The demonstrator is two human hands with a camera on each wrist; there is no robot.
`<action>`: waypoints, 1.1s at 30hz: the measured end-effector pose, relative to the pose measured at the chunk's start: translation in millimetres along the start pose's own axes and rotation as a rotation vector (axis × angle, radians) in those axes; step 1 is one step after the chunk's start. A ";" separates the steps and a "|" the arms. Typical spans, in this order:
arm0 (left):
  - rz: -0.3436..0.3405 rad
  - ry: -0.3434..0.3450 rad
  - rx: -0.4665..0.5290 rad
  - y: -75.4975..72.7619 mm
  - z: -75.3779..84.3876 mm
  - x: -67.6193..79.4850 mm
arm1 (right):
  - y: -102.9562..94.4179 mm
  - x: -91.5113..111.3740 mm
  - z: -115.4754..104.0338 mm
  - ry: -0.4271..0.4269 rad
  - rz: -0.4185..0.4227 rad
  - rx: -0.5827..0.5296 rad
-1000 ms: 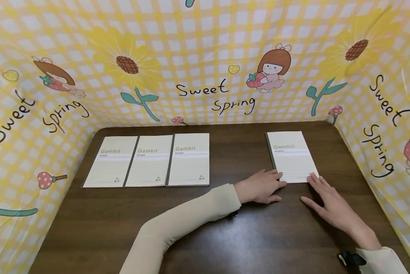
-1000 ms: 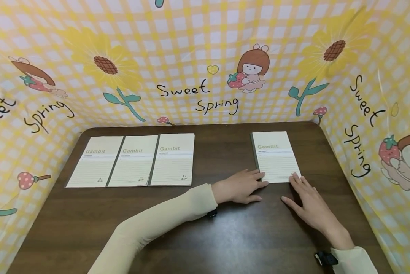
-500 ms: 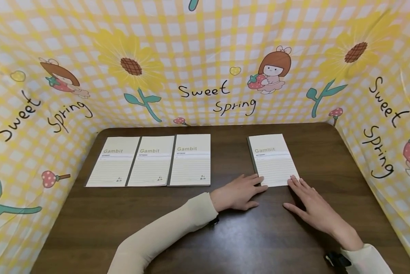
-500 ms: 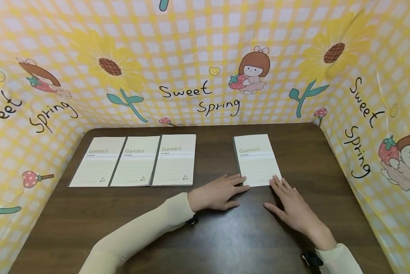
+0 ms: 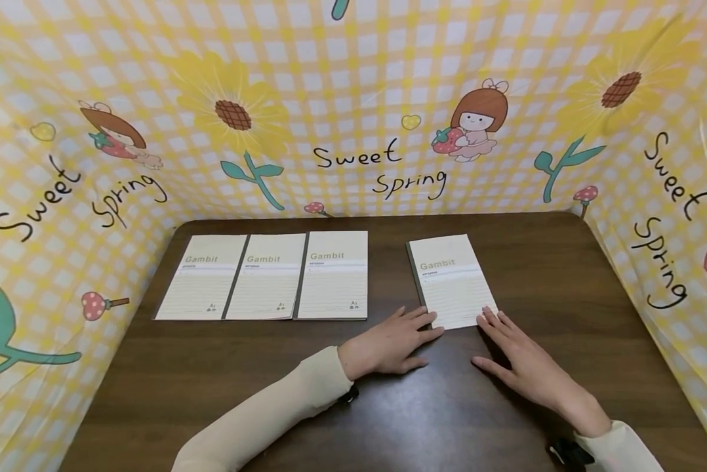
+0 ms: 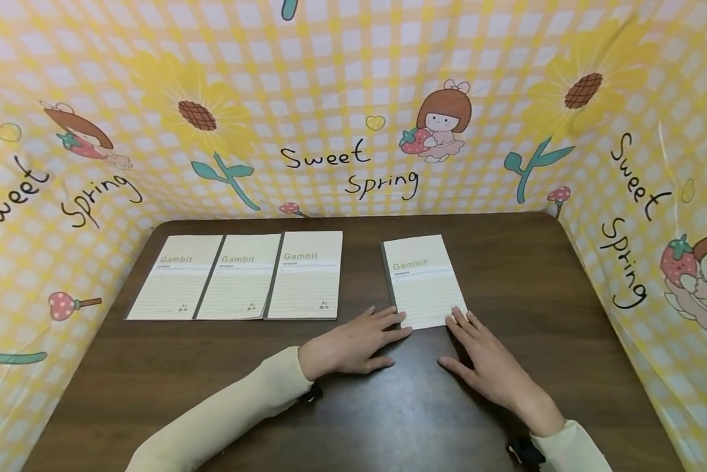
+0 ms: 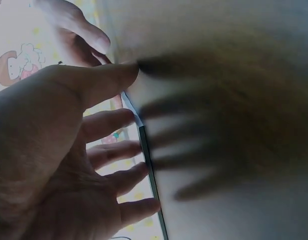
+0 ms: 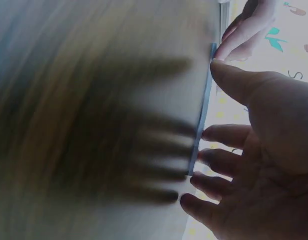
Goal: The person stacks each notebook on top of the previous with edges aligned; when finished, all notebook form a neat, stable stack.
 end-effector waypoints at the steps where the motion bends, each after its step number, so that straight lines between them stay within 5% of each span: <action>1: 0.006 0.002 0.002 1.1 -0.9 1.4 | 0.4 0.1 -1.8 -0.007 0.007 -0.003; 13: 0.112 0.034 0.044 8.5 -6.6 6.5 | 1.2 -7.5 -6.6 -0.004 0.189 -0.131; 16: 0.176 0.015 0.157 10.6 -7.1 6.4 | -0.7 -10.3 -3.6 0.014 0.242 -0.208; 19: 0.259 -0.060 0.398 11.0 -6.8 4.6 | -3.7 -13.8 -0.3 0.066 0.279 -0.314; 24: 0.403 -0.281 0.821 8.5 -5.6 0.5 | -7.5 -19.8 2.8 0.177 0.312 -0.460; 29: 0.455 -0.435 1.267 6.4 -7.3 -2.7 | -9.4 -26.1 3.1 0.282 0.285 -0.623; 33: 0.482 -0.481 1.576 5.8 -9.6 -7.3 | -10.4 -32.6 2.1 0.375 0.237 -0.864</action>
Point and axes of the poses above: each hand's wrist, its own x-axis away from the middle knuckle, its own y-axis out of the palm, z = x × y, the point moved 1 cm from there along -x, towards the middle knuckle, and after that the axes turned 3 degrees about -x, right-handed, at the moved point
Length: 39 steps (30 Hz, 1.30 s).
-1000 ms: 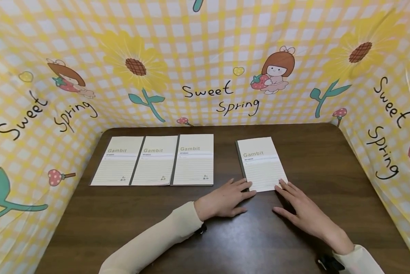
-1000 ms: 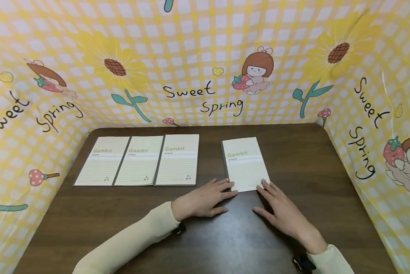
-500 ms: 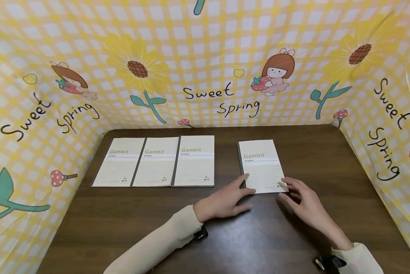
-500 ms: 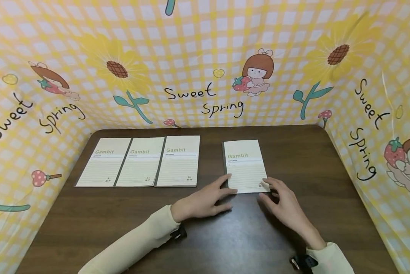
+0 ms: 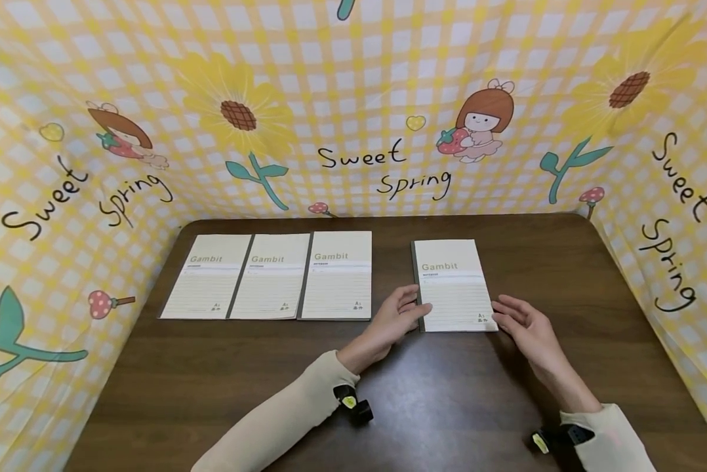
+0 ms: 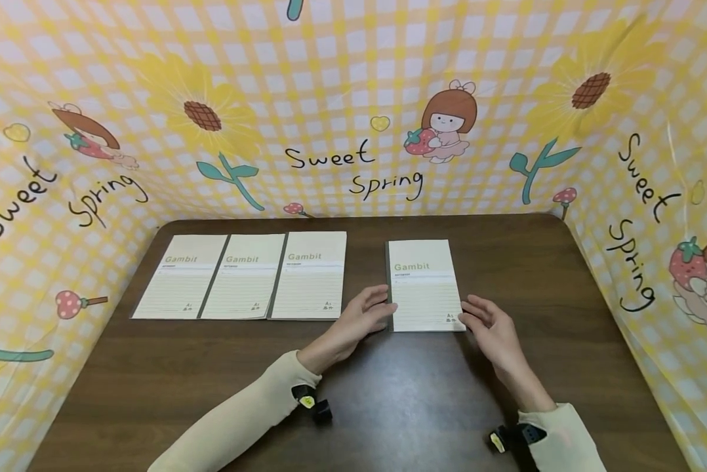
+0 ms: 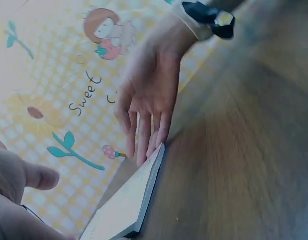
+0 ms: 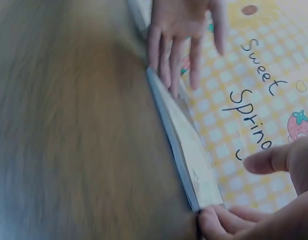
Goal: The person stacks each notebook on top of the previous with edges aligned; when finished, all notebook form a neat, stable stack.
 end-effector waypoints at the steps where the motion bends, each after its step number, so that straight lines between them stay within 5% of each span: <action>1: 0.006 -0.022 0.060 0.1 0.3 -1.0 | 0.5 -1.6 -1.3 0.030 -0.005 -0.059; 8: 0.032 -0.121 0.288 1.7 5.3 -4.2 | -1.5 -5.9 -3.6 0.150 0.014 -0.260; 27: 0.104 -0.017 0.141 -1.0 -2.0 -8.9 | -5.9 -10.7 1.0 0.160 -0.101 -0.183; 39: 0.122 0.041 0.040 -33.7 10.5 8.5 | 20.6 -16.0 -8.9 0.108 -0.121 -0.249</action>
Point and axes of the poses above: each hand's wrist, its own x-axis away from the middle knuckle, its own y-axis out of the palm, z = x × y, the point moved 1 cm from there along -x, towards the middle knuckle, and after that the axes turned 3 degrees about -x, right-handed, at the moved point
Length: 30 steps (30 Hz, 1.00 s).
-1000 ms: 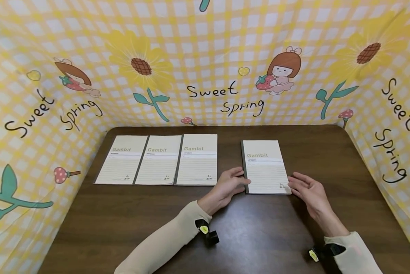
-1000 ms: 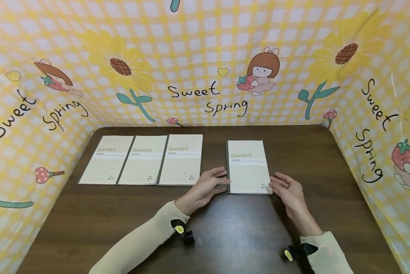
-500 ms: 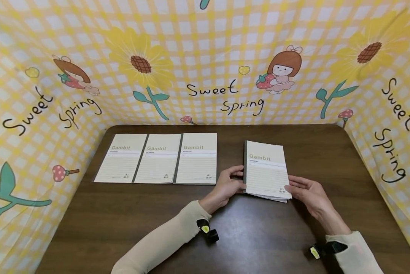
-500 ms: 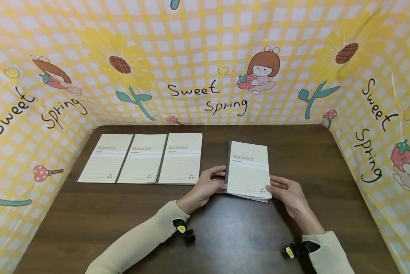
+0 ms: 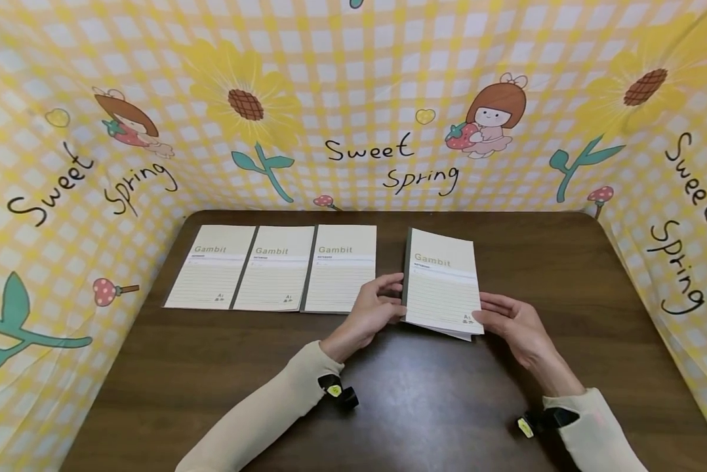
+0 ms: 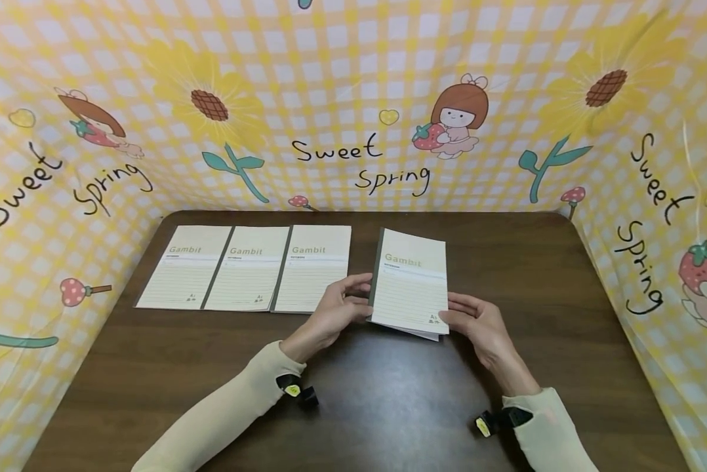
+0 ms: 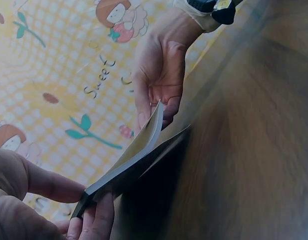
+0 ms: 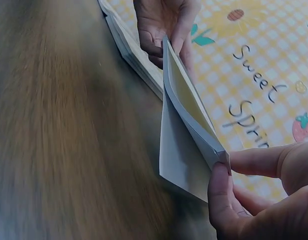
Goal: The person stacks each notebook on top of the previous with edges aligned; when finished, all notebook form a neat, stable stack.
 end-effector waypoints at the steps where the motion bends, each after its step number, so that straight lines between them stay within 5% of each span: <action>1: 0.003 0.003 -0.006 -4.7 0.0 0.9 | 4.2 -2.0 -0.1 -0.005 -0.003 0.005; 21: 0.143 -0.014 -0.102 -112.3 -2.5 17.7 | 105.2 -55.3 -3.1 -0.053 -0.118 -0.031; 30: 0.213 -0.031 -0.183 -143.2 -6.2 18.2 | 139.8 -69.4 -0.4 -0.099 -0.111 -0.002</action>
Point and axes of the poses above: each hand's wrist, its own x-axis away from the middle knuckle, its own y-axis out of the palm, z = x × y, the point moved 1 cm from there along -x, towards the middle knuckle, and after that the axes turned 3 degrees about -x, right-handed, at the moved point
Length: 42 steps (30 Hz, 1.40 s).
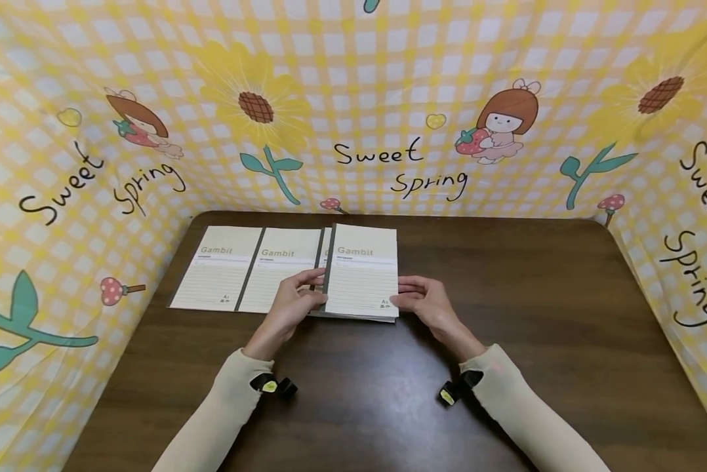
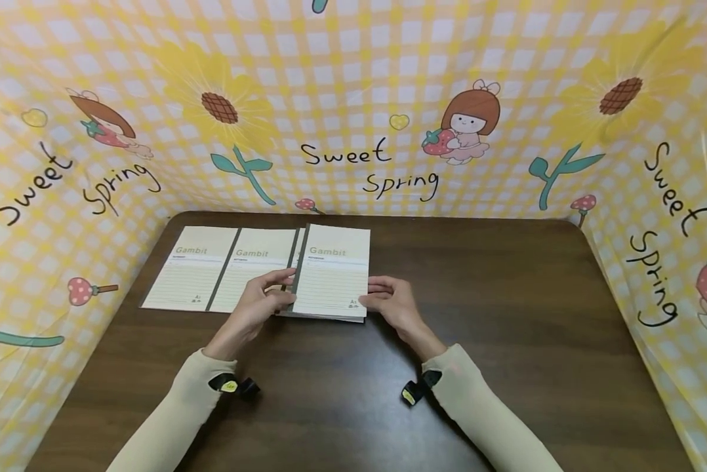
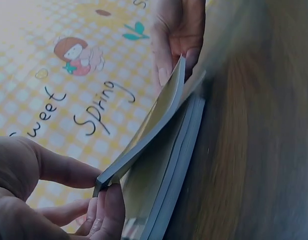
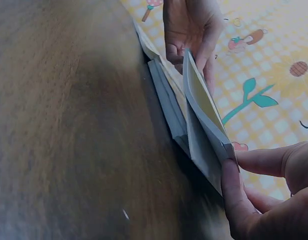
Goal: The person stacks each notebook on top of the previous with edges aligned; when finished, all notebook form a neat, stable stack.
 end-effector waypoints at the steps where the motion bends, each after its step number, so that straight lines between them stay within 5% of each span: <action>1: 0.007 0.003 -0.020 -1.8 -1.2 -0.6 | 2.0 -1.0 1.1 -0.005 0.005 0.012; 19: 0.121 0.046 -0.241 -14.4 -16.3 -8.4 | 24.5 -7.2 3.9 -0.082 0.071 0.341; 31: 0.138 0.095 -0.278 -13.3 -19.9 -8.6 | 26.8 -8.8 7.6 -0.138 0.077 0.345; 42: 0.148 0.053 -0.236 -13.8 -23.7 -12.4 | 30.8 -7.8 10.8 -0.121 0.099 0.346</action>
Point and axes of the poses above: each hand's wrist, its own x-axis away from the middle knuckle, its own y-axis out of the palm, z = x × y, the point moved 1 cm from there along -x, towards the middle knuckle, and after that the axes turned 3 degrees about -x, right-handed, at the moved point
